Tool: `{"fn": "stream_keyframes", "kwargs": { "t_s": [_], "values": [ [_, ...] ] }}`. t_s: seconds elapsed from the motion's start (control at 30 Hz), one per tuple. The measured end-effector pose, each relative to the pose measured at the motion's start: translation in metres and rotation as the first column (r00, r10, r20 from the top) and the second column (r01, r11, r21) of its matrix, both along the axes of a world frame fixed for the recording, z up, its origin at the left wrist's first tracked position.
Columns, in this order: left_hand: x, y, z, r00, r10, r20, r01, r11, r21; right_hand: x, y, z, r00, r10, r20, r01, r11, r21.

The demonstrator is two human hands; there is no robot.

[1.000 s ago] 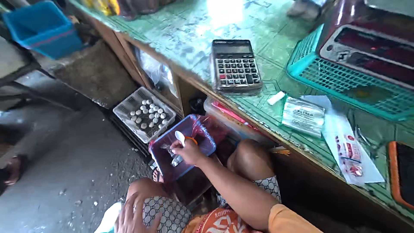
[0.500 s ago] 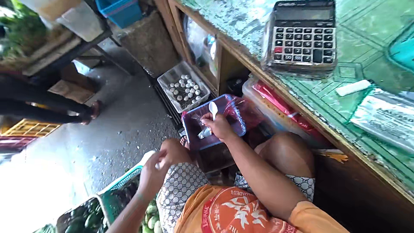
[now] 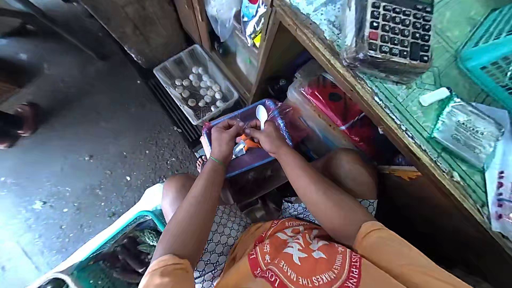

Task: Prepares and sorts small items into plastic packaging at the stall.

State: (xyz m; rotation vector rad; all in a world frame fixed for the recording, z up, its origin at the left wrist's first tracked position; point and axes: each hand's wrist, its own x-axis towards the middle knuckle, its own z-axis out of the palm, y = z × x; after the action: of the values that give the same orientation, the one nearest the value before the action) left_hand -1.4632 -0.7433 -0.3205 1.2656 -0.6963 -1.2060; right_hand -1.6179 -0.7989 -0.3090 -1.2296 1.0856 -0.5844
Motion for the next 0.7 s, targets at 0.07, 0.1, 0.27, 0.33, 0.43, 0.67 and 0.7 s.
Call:
{"fn": "stream_keyframes", "kwargs": {
  "t_s": [0.07,0.1,0.27,0.33,0.43,0.67,0.7],
  "values": [
    [0.017,-0.007,-0.009,0.994,0.092,-0.058,-0.093,0.996,-0.008,0.004,-0.006,-0.011,0.995,-0.01,-0.102,0.009,1.0,-0.019],
    [0.03,-0.01,-0.012,0.987,0.13,-0.095,-0.132,0.991,-0.012,0.002,-0.011,-0.021,0.974,-0.014,-0.226,0.008,1.0,-0.028],
    [0.072,-0.011,-0.013,0.944,0.282,-0.171,-0.283,0.959,0.016,-0.019,-0.007,-0.107,0.7,0.237,-0.674,-0.132,0.97,0.204],
    [0.075,-0.008,-0.02,0.928,0.334,-0.163,-0.333,0.942,0.034,-0.018,-0.001,-0.116,0.64,0.274,-0.718,-0.125,0.959,0.254],
    [0.077,-0.006,-0.02,0.909,0.403,-0.102,-0.4,0.915,0.054,-0.016,0.003,-0.121,0.65,0.248,-0.718,-0.078,0.962,0.262],
    [0.083,0.006,-0.016,0.908,0.396,-0.136,-0.392,0.918,0.054,-0.011,0.016,-0.117,0.603,0.169,-0.779,-0.23,0.973,0.033],
    [0.085,0.007,-0.015,0.906,0.402,-0.137,-0.398,0.916,0.052,-0.013,0.02,-0.112,0.599,0.141,-0.788,-0.28,0.959,-0.041]
  ]
}}
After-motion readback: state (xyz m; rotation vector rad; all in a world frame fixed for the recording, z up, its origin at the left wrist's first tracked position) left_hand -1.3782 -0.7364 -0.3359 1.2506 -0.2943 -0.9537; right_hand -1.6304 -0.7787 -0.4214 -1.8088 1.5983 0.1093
